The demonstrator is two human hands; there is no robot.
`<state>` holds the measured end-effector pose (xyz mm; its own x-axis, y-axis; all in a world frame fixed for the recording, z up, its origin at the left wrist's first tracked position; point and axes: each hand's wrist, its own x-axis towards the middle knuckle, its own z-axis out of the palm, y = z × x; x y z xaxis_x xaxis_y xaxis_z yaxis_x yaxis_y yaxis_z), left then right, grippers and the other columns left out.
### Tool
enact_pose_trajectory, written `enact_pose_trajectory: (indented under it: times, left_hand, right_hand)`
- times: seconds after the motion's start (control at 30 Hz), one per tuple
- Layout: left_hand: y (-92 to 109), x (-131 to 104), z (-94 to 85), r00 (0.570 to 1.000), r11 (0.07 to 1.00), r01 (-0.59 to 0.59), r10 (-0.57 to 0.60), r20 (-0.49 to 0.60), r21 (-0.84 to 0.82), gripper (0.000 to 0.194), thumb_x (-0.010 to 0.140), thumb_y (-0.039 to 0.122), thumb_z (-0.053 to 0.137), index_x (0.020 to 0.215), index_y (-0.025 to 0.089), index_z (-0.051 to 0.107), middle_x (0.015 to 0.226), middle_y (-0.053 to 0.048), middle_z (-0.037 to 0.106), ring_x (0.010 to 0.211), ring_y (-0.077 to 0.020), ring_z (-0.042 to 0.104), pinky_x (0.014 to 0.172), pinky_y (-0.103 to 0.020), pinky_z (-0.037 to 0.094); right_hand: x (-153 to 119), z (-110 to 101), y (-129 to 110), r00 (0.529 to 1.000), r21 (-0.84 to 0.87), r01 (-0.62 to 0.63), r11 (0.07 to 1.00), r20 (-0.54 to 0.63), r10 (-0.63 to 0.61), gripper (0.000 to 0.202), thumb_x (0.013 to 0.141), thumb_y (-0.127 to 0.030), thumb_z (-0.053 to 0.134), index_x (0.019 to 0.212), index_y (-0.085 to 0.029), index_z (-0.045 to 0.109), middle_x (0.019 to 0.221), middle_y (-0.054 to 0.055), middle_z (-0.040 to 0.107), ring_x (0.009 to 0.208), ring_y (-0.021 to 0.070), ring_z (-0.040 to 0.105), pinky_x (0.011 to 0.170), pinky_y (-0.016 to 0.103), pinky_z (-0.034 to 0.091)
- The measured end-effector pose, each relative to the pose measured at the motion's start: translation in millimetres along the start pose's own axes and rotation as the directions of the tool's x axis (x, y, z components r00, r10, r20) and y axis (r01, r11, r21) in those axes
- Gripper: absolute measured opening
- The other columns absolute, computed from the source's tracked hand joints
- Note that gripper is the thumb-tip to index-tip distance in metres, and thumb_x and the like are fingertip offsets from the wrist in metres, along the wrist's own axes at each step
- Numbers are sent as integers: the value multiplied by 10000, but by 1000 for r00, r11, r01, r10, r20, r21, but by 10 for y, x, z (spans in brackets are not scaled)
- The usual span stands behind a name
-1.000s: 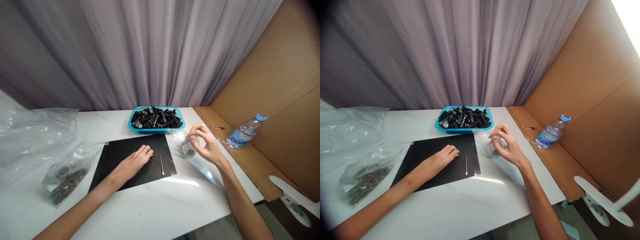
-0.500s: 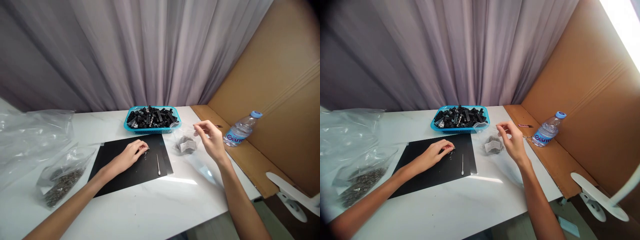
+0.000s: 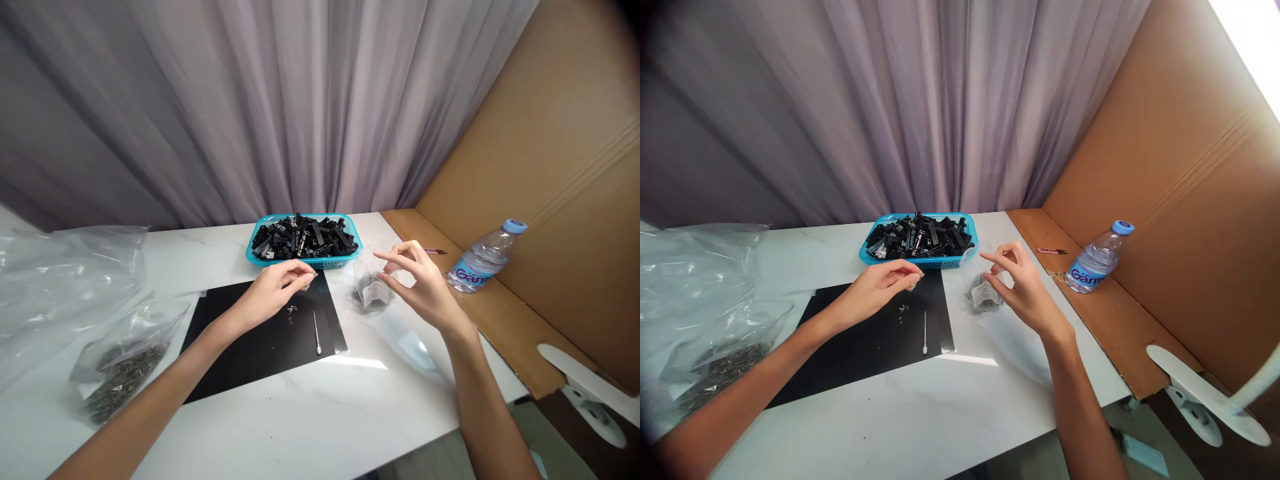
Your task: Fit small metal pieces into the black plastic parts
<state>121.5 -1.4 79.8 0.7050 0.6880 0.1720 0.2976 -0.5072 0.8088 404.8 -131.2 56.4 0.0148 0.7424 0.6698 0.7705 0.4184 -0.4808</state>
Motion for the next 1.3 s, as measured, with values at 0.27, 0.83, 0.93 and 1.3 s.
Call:
enact_pose_trajectory:
  times: [0.27, 0.83, 0.93, 1.3]
  left_hand:
    - [700, 526, 215, 966, 964, -257, 254, -45, -75, 198, 962, 320, 631, 980, 136, 701, 967, -51, 739, 883, -168, 704, 839, -300, 570]
    - [555, 679, 729, 876, 670, -466, 440, 197, 579, 219, 1059, 145, 427, 1102, 137, 641, 1046, -81, 606, 1030, -214, 655, 901, -354, 568]
    - [593, 705, 689, 881, 674, -469, 403, 247, 571, 230, 1037, 102, 447, 1088, 147, 666, 1048, -83, 648, 1006, -209, 682, 888, -344, 566]
    - [774, 690, 634, 900, 585, -428, 344, 267, 688, 123, 986, 139, 581, 913, 162, 677, 819, -64, 713, 807, -243, 718, 689, -312, 468]
  right_hand:
    - [74, 112, -151, 988, 240, -136, 961, -45, 151, 237, 974, -297, 635, 1205, -246, 631, 1080, 68, 608, 948, 189, 650, 937, 400, 588]
    - [91, 99, -147, 919, 420, -222, 880, -210, 333, 238, 907, -349, 715, 1064, -227, 584, 1051, 54, 642, 847, 166, 712, 760, 323, 653]
    - [89, 83, -151, 926, 404, -213, 890, -208, 316, 206, 922, -341, 697, 1058, -228, 591, 1020, 46, 643, 846, 166, 709, 768, 328, 648]
    - [57, 76, -121, 926, 392, -210, 896, -215, 311, 184, 932, -329, 692, 1066, -227, 619, 992, 52, 680, 842, 183, 703, 784, 362, 626]
